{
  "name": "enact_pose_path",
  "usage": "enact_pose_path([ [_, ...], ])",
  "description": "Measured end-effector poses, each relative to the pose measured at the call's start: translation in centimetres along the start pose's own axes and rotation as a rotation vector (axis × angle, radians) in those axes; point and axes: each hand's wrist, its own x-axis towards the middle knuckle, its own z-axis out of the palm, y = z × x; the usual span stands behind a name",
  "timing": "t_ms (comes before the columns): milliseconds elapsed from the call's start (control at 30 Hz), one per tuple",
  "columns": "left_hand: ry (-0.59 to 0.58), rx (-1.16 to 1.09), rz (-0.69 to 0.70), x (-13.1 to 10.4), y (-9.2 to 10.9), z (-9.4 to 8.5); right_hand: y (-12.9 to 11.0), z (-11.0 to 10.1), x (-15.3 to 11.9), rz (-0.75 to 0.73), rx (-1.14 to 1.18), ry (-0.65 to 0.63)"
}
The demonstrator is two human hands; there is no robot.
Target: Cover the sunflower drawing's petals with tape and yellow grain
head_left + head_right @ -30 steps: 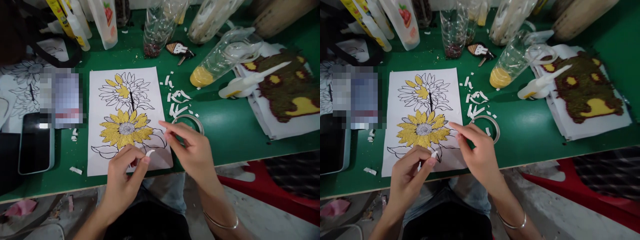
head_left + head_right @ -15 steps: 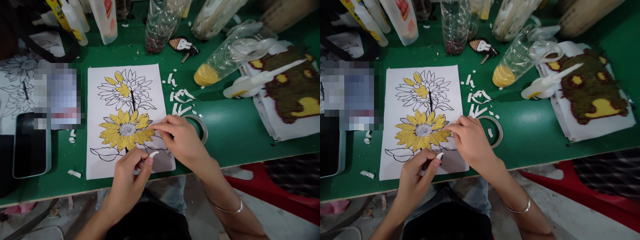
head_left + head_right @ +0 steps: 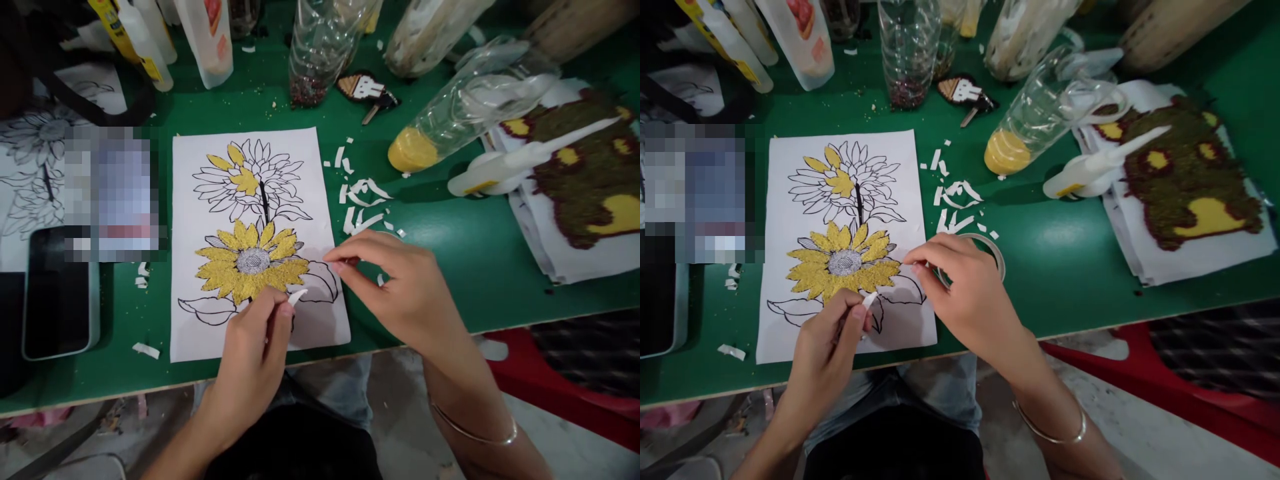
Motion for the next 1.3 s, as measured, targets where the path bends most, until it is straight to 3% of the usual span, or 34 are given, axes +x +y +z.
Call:
enact_pose_path([
  [200,0.022,0.165,0.061,0.1,0.2,0.0,-1.7,0.0,-0.3,0.108,0.272,-0.184],
  [567,0.08,0.332,0.125,-0.2,0.0,-0.2,-2.1,0.9,-0.3,0.087,0.279,-0.239],
  [900,0.115,0.237,0.106,-0.5,0.0,-0.3,-2.5,1.2,-0.5,0.069,0.299,-0.238],
  [1167,0.223,-0.055,-0.074,-0.8,0.1,-0.7,-2.6,1.7,-0.5,0.162,0.4,0.045],
  [1300,0.217,-0.217,-0.134,-0.6,0.4,-0.8,-3.1,2.1,-0.5,0.191,0.476,-0.09],
])
